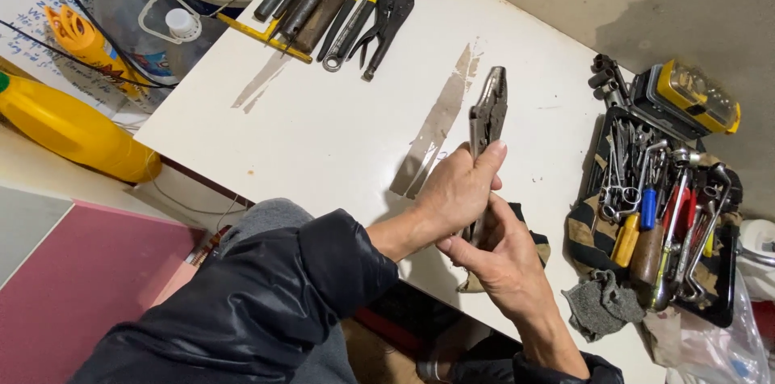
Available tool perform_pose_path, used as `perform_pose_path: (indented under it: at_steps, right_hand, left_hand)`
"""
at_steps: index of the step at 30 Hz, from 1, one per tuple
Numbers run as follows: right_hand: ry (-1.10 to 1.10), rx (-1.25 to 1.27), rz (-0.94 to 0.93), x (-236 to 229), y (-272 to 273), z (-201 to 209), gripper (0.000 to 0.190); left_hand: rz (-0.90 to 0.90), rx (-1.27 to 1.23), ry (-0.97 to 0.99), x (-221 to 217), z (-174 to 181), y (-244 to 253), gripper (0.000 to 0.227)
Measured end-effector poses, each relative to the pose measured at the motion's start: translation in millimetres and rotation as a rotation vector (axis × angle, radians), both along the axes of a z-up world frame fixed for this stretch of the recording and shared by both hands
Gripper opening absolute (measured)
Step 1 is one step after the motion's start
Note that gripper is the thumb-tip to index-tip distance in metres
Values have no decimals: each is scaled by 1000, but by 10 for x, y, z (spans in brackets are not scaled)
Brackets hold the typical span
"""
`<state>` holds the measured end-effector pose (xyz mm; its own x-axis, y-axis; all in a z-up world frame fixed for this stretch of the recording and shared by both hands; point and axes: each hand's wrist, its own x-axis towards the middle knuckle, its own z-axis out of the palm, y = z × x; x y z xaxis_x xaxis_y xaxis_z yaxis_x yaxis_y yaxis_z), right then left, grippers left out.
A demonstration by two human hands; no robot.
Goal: The person is cleaning a pair of locking pliers by wiping them thoroughly with a cloth on a workbench.
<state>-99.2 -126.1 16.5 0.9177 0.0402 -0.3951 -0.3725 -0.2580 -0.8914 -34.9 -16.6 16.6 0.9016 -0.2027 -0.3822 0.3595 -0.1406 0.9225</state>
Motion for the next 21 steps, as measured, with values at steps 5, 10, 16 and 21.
perform_pose_path:
  at_steps: [5,10,16,21]
  right_hand:
    - [80,20,-61,-7,31,44,45]
    - [18,244,-53,-7,-127,-227,39]
    - [-30,372,-38,8,-98,-332,37]
    - [-9,111,-119,63,90,-218,31]
  left_hand:
    - [-74,94,-14,-7,32,25,55]
    - [-29,-34,150,33,169,111,61]
    - [50,-196,197,58,109,157,55]
    - [30,-42,149,93,128,172,54]
